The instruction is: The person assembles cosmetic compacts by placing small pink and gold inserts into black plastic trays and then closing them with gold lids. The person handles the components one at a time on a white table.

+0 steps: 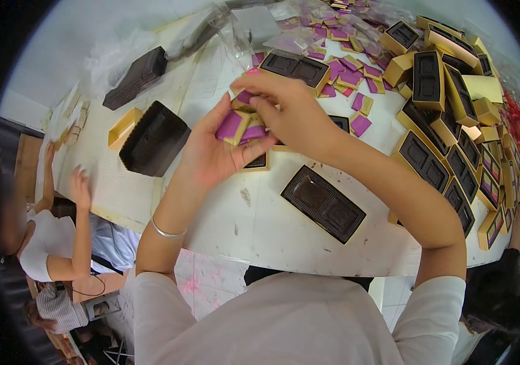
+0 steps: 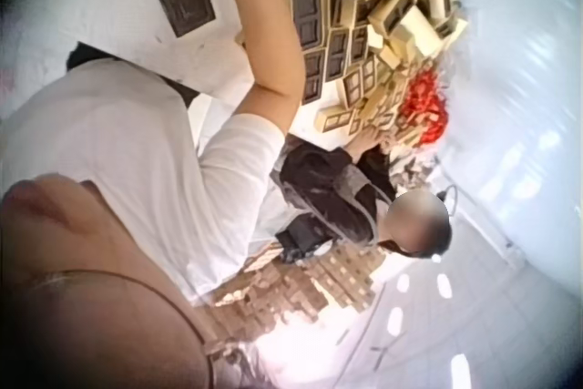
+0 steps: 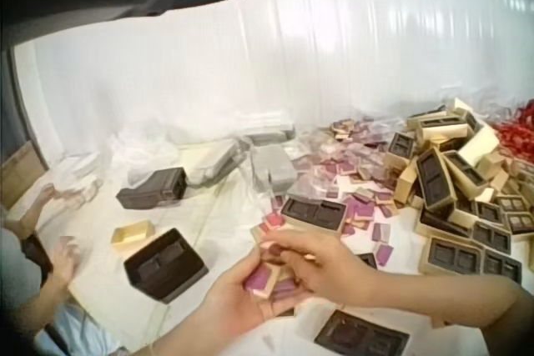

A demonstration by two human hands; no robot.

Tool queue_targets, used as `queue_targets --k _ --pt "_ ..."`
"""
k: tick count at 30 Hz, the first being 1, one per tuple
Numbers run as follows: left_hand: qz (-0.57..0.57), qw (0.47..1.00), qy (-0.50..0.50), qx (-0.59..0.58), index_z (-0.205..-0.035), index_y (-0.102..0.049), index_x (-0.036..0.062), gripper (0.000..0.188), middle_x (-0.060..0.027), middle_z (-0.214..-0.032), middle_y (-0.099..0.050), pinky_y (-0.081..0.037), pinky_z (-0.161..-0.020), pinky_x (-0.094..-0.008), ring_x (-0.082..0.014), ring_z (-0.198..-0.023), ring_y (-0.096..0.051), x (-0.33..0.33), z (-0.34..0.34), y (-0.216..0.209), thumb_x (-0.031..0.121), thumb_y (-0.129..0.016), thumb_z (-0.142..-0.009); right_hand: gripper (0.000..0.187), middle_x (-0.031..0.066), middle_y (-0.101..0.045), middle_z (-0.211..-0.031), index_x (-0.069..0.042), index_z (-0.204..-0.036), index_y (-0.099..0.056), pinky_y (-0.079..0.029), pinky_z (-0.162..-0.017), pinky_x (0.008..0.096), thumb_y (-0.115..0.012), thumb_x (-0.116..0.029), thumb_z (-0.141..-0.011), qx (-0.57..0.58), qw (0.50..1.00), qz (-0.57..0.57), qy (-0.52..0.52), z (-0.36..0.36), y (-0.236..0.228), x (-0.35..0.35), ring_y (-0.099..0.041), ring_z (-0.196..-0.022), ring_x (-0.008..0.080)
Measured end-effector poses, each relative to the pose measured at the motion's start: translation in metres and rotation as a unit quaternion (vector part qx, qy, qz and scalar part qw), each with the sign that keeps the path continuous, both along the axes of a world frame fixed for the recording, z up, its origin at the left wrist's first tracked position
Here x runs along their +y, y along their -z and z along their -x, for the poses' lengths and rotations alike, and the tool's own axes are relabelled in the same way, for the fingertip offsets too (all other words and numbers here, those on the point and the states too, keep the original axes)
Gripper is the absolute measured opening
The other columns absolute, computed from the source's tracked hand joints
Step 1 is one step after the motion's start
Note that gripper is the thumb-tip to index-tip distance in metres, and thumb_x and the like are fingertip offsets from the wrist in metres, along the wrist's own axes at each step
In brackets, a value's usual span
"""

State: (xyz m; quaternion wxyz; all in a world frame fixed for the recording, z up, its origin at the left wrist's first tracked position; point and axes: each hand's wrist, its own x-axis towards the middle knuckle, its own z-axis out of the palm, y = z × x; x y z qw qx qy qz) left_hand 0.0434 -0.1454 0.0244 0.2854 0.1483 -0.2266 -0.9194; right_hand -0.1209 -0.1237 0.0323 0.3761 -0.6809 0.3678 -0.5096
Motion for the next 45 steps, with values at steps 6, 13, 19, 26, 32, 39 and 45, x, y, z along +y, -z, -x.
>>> queue_targets --k 6,13,19,26,32,39,45 --pt "0.061 0.997 0.002 -0.041 -0.119 -0.047 0.0022 0.031 -0.0066 -0.088 -0.052 -0.041 -0.047 -0.0204 -0.0170 -0.079 -0.053 -0.013 -0.027 0.002 0.016 -0.049 -0.091 0.020 0.0005 -0.062 -0.077 -0.002 -0.105 -0.057 -0.043 -0.058 0.0200 -0.058 -0.005 -0.085 -0.059 0.993 -0.072 0.071 0.036 -0.020 -0.001 -0.052 -0.068 0.0042" --pt "0.591 0.684 -0.135 -0.405 -0.101 -0.059 0.0064 0.030 -0.0012 -0.091 -0.054 -0.044 -0.064 -0.0239 -0.0121 -0.069 -0.051 0.003 -0.011 -0.008 0.011 -0.072 -0.074 0.024 0.0031 -0.061 -0.087 -0.001 -0.108 -0.060 -0.051 -0.067 0.0240 -0.059 -0.003 -0.084 -0.011 0.958 -0.282 0.052 0.060 -0.003 0.023 -0.059 -0.074 0.0087" --pt "0.767 0.455 -0.012 -0.452 -0.111 -0.056 0.0040 0.054 -0.0069 -0.104 -0.058 -0.048 -0.069 -0.0328 -0.0248 -0.080 -0.059 -0.013 0.016 -0.020 0.019 -0.077 -0.064 0.026 0.0098 -0.062 -0.083 0.000 -0.101 -0.063 -0.048 -0.065 0.0286 -0.068 -0.008 -0.077 0.212 0.962 -0.140 0.103 0.053 0.010 0.038 -0.060 -0.073 0.0194" --pt "0.731 0.454 0.087 -0.502 -0.112 -0.056 0.0029 0.055 -0.0119 -0.098 -0.060 -0.048 -0.075 -0.0351 -0.0267 -0.086 -0.059 -0.019 0.024 -0.015 0.024 -0.076 -0.066 0.012 0.0090 -0.060 -0.091 -0.004 -0.085 -0.063 -0.047 -0.068 0.0363 -0.067 -0.011 -0.076 0.395 0.906 0.132 0.077 0.048 0.020 0.031 -0.058 -0.080 0.0266" --pt "0.740 0.457 0.051 -0.491 -0.112 -0.056 0.0029 0.056 -0.0116 -0.098 -0.060 -0.047 -0.077 -0.0364 -0.0283 -0.087 -0.059 -0.017 0.025 -0.010 0.030 -0.076 -0.067 0.025 0.0137 -0.050 -0.121 -0.003 -0.098 -0.065 -0.047 -0.083 0.0358 -0.067 0.000 -0.073 0.375 0.924 0.077 0.004 0.060 0.025 0.028 -0.051 -0.105 0.0304" --pt "0.732 0.462 0.073 -0.494 -0.113 -0.055 0.0027 0.058 -0.0126 -0.098 -0.059 -0.047 -0.076 -0.0367 -0.0288 -0.087 -0.059 -0.022 0.024 -0.008 0.030 -0.076 -0.066 0.030 0.0037 -0.047 -0.077 -0.010 -0.100 -0.067 -0.035 -0.068 0.0324 -0.070 -0.001 -0.071 0.322 0.942 0.090 -0.036 0.068 0.026 0.010 -0.046 -0.076 0.0202" --pt "0.730 0.461 0.068 -0.501 -0.109 -0.054 0.0010 0.055 -0.0137 -0.095 -0.058 -0.047 -0.074 -0.0367 -0.0296 -0.084 -0.058 -0.030 0.017 -0.011 0.028 -0.076 -0.067 0.007 -0.0004 -0.045 -0.060 -0.006 -0.078 -0.061 -0.033 -0.053 0.0286 -0.067 -0.006 -0.075 0.298 0.947 -0.120 -0.008 0.037 0.021 -0.007 -0.044 -0.063 0.0115"
